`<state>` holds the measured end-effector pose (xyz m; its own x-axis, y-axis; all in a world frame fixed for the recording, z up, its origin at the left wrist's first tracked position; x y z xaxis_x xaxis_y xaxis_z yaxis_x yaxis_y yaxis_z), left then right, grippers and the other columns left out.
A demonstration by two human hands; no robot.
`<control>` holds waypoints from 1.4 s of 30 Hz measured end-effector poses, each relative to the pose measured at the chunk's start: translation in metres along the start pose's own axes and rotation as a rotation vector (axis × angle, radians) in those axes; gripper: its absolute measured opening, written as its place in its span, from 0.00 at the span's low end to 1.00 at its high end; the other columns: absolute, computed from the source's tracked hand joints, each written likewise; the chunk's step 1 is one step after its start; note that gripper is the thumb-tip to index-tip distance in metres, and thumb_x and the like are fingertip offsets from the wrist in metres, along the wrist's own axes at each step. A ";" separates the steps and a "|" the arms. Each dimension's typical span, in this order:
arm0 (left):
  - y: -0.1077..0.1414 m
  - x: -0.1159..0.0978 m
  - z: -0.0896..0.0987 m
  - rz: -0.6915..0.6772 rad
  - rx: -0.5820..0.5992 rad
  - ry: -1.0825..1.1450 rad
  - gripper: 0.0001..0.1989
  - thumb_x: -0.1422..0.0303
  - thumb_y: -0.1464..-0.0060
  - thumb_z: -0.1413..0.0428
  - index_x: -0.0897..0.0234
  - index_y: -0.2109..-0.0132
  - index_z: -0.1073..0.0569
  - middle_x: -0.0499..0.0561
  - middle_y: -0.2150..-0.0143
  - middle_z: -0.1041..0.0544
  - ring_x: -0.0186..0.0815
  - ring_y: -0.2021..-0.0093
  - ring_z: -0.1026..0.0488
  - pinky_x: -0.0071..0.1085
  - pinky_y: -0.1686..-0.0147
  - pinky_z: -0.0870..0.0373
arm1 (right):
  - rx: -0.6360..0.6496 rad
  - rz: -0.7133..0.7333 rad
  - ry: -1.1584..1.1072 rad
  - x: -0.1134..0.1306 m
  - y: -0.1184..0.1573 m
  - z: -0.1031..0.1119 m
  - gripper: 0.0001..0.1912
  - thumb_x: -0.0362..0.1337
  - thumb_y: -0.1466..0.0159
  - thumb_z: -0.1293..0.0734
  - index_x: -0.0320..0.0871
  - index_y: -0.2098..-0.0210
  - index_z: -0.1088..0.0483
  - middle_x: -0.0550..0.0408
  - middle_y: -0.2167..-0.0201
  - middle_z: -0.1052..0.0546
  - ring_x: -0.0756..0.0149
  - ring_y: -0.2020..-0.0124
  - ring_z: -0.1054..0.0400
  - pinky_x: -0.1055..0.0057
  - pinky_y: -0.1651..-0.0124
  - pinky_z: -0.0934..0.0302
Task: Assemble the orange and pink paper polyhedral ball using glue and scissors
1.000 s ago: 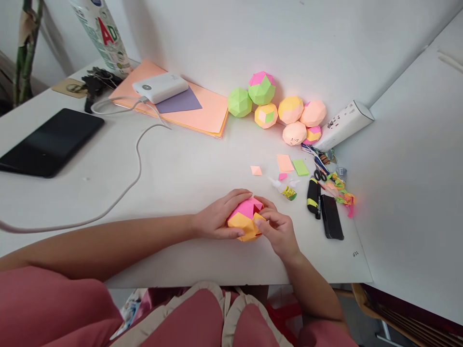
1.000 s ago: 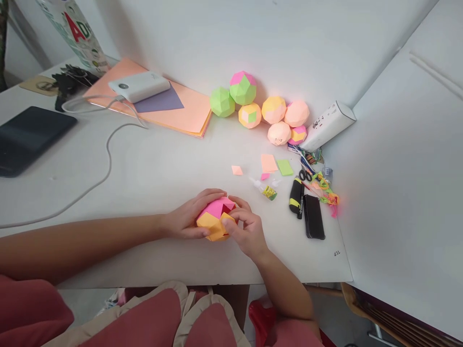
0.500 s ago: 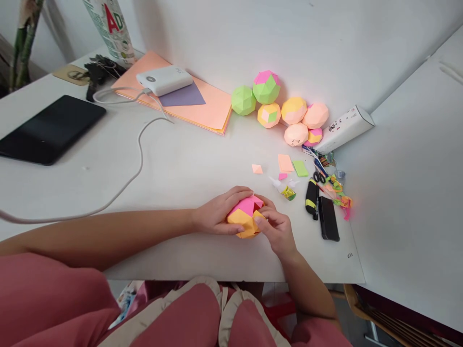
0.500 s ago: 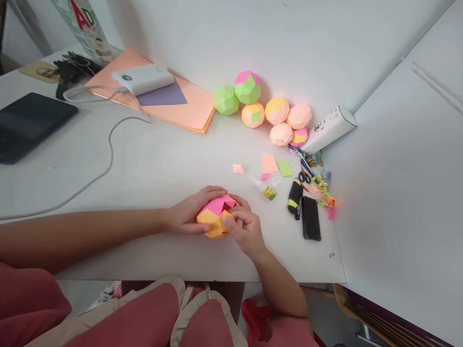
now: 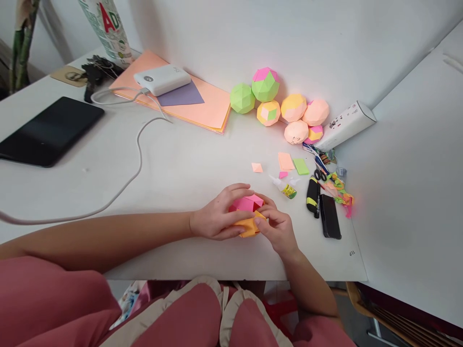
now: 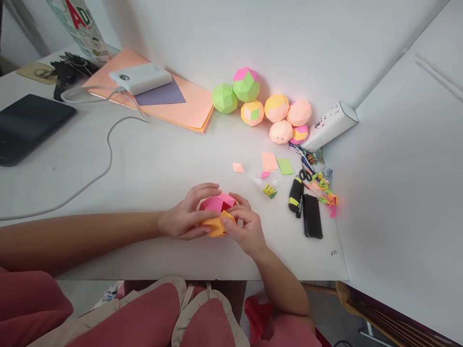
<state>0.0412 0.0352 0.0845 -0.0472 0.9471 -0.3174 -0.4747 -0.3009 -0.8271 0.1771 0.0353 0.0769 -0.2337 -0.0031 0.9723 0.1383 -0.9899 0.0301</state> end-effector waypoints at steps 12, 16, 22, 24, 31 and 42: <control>-0.002 -0.005 0.000 -0.042 0.033 -0.033 0.13 0.65 0.38 0.46 0.61 0.48 0.32 0.65 0.39 0.39 0.54 0.38 0.38 0.56 0.47 0.28 | 0.007 -0.004 0.013 0.000 0.000 -0.001 0.12 0.48 0.39 0.29 0.50 0.74 0.22 0.52 0.70 0.21 0.54 0.36 0.38 0.55 0.37 0.39; -0.002 -0.002 -0.002 -0.024 0.051 0.000 0.13 0.63 0.39 0.45 0.59 0.49 0.32 0.63 0.38 0.39 0.53 0.39 0.37 0.56 0.47 0.28 | 0.033 -0.019 0.006 -0.001 0.001 -0.001 0.12 0.49 0.38 0.30 0.51 0.72 0.21 0.52 0.69 0.21 0.55 0.35 0.39 0.55 0.36 0.40; -0.002 -0.001 -0.002 -0.027 0.060 -0.014 0.13 0.63 0.36 0.50 0.57 0.46 0.36 0.63 0.40 0.39 0.53 0.39 0.37 0.54 0.49 0.27 | 0.057 -0.033 0.000 -0.001 0.000 -0.001 0.14 0.50 0.38 0.30 0.50 0.74 0.21 0.52 0.69 0.21 0.55 0.35 0.38 0.55 0.36 0.39; -0.003 -0.002 -0.002 -0.029 0.060 -0.010 0.12 0.64 0.36 0.51 0.58 0.47 0.35 0.63 0.41 0.39 0.53 0.39 0.37 0.54 0.49 0.27 | 0.063 -0.029 0.008 0.000 -0.001 0.000 0.15 0.51 0.38 0.30 0.50 0.74 0.21 0.52 0.69 0.21 0.54 0.35 0.38 0.54 0.36 0.39; -0.005 -0.003 -0.001 -0.045 0.052 -0.030 0.11 0.65 0.35 0.52 0.62 0.49 0.34 0.66 0.41 0.40 0.53 0.39 0.38 0.54 0.49 0.27 | 0.106 0.030 0.081 0.006 -0.001 0.005 0.10 0.46 0.35 0.31 0.51 0.66 0.19 0.53 0.62 0.18 0.55 0.31 0.43 0.51 0.31 0.45; 0.001 0.007 -0.003 0.043 0.025 0.071 0.21 0.58 0.30 0.60 0.59 0.35 0.42 0.68 0.37 0.42 0.54 0.33 0.44 0.57 0.43 0.31 | 0.067 0.046 0.083 0.006 -0.002 0.008 0.10 0.43 0.35 0.31 0.51 0.70 0.20 0.54 0.61 0.18 0.56 0.32 0.42 0.52 0.32 0.43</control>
<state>0.0428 0.0414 0.0798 -0.0062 0.9229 -0.3850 -0.4952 -0.3373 -0.8006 0.1829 0.0385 0.0844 -0.3044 -0.0629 0.9505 0.2138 -0.9769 0.0038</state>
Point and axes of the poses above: each hand's wrist, its own y-axis away from the middle knuckle, its own z-axis out of the back of the hand, x = y × z, the point moved 9 cm from there along -y, towards the middle knuckle
